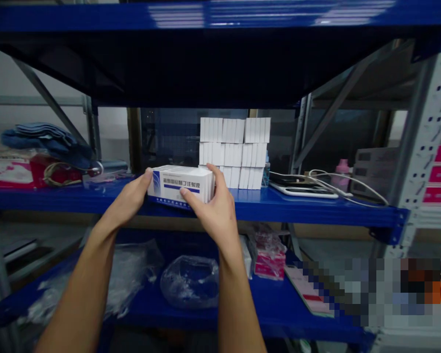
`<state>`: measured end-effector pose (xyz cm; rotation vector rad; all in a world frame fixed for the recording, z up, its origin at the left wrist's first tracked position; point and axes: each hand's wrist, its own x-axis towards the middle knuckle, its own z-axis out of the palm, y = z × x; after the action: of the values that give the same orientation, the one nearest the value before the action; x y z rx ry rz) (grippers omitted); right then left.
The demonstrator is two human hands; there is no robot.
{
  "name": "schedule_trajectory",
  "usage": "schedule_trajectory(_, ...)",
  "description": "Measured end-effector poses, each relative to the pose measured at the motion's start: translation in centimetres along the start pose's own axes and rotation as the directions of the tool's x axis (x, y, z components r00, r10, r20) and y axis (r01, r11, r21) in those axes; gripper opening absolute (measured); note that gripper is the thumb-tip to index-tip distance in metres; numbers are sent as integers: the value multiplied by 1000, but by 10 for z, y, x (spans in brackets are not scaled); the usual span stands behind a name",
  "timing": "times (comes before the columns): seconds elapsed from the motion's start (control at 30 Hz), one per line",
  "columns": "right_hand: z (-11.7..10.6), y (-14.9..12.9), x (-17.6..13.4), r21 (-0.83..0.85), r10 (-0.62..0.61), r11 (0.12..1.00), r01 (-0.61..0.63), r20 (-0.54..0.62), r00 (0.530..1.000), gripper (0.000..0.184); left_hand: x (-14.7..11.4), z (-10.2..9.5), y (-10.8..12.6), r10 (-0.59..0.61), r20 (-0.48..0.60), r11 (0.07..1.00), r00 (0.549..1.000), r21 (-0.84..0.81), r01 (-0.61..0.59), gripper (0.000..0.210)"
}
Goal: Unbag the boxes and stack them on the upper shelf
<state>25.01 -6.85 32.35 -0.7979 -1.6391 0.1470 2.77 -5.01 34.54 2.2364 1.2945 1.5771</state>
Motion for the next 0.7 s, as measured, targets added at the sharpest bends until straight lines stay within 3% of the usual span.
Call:
schedule_trajectory(0.07,-8,-7,-27,216,79,974,-68,-44,996,93,-45,5,13,94,-52,987,994,-130,-100,71)
schedule_trajectory(0.13,-14,-12,-57,402,178,904,-148,-39,983,97,-90,16,20,63,-127,966,990,-241,-93,79)
schedule_trajectory(0.23,-14,-7,-102,515,362,781,-353,88,928,89,-145,41,17,-87,-130,932,988,-362,35,79)
schedule_trajectory(0.3,-8,8,-129,510,507,690,-514,166,846,84,-168,58,3,-228,-33,898,973,-394,197,73)
schedule_trajectory(0.4,6,39,-160,459,667,577,-676,213,714,71,-184,80,-28,-413,237,803,880,-361,474,70)
schedule_trajectory(0.5,12,66,-179,371,711,538,-757,282,644,64,-189,92,-57,-466,458,747,757,-255,614,68)
schedule_trajectory(0.57,12,79,-185,333,716,529,-781,319,621,66,-190,95,-68,-457,507,740,731,-240,629,66)
schedule_trajectory(0.7,10,90,-192,326,708,535,-779,330,624,73,-192,97,-75,-427,528,720,734,-293,629,70)
